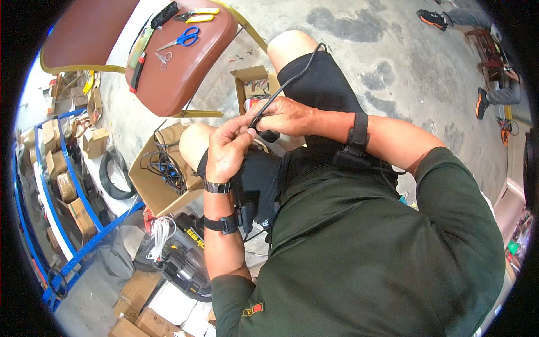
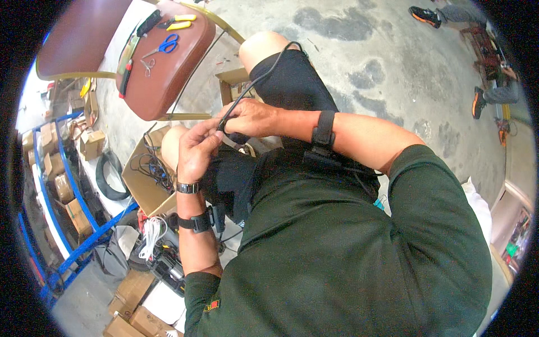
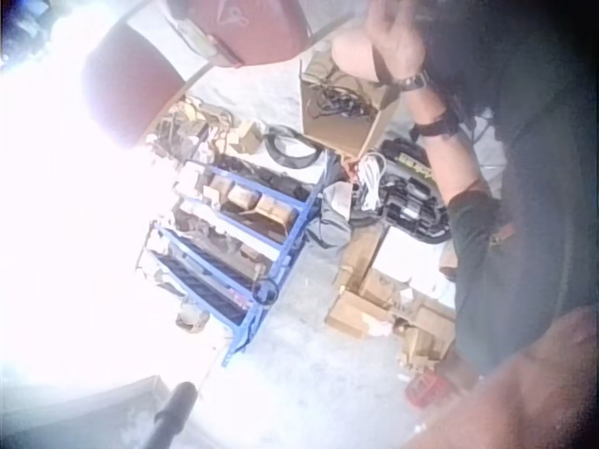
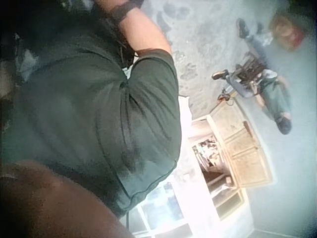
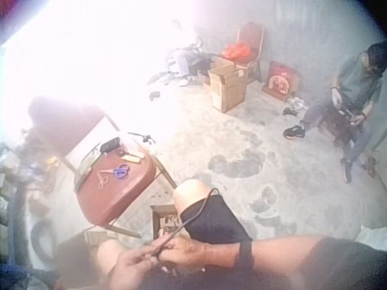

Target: Repairing or splicing electrical wires using electrical tape and wire strippers.

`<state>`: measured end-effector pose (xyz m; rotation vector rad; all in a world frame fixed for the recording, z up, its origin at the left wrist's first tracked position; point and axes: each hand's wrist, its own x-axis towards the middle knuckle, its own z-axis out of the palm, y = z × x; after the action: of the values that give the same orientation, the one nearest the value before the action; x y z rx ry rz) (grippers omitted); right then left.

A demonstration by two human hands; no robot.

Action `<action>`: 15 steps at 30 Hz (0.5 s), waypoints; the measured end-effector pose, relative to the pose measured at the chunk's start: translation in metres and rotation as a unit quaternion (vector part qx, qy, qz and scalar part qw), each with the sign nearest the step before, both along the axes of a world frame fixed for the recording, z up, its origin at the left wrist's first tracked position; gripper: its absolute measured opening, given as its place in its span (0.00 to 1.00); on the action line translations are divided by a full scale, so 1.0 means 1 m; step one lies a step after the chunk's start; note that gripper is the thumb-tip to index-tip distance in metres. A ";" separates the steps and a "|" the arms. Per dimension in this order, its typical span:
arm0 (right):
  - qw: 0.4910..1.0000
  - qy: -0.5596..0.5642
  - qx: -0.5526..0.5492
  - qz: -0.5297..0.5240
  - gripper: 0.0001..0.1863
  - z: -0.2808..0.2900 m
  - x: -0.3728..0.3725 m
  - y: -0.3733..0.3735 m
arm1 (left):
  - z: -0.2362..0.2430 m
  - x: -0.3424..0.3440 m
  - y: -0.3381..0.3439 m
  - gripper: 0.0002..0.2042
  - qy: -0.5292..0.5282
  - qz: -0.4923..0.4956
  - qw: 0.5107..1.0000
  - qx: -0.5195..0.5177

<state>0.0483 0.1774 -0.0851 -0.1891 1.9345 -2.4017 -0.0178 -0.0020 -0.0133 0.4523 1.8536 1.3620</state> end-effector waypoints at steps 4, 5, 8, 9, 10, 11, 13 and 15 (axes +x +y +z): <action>0.997 -0.068 0.040 0.005 0.11 0.004 0.002 0.005 | -0.002 -0.002 -0.001 0.14 -0.012 0.008 1.000 -0.009; 0.997 -0.067 0.039 0.005 0.11 0.001 0.002 0.004 | -0.002 -0.002 -0.001 0.14 -0.025 0.017 1.000 0.007; 0.998 -0.005 0.062 -0.024 0.11 0.000 0.001 0.004 | -0.009 -0.003 -0.001 0.14 -0.074 0.043 0.994 0.063; 0.997 -0.013 0.069 -0.013 0.10 0.002 0.002 0.006 | -0.009 -0.003 -0.001 0.14 -0.075 0.043 0.994 0.063; 0.997 -0.019 0.076 -0.002 0.09 0.005 0.003 0.007 | -0.008 -0.003 0.000 0.14 -0.088 0.051 0.992 0.073; 0.997 -0.020 0.075 -0.004 0.09 0.004 0.003 0.006 | -0.007 -0.002 0.000 0.14 -0.101 0.059 0.990 0.082; 0.995 0.013 0.095 -0.033 0.11 0.002 0.003 0.004 | -0.007 -0.001 -0.001 0.14 -0.103 0.055 0.989 0.091; 0.992 0.015 0.120 -0.037 0.10 0.003 0.004 0.006 | -0.008 0.001 -0.002 0.14 -0.107 0.051 0.988 0.099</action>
<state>0.0518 0.1832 -0.0816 -0.1442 2.2598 -2.1929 -0.0173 -0.0036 -0.0217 0.3019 1.5929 1.6066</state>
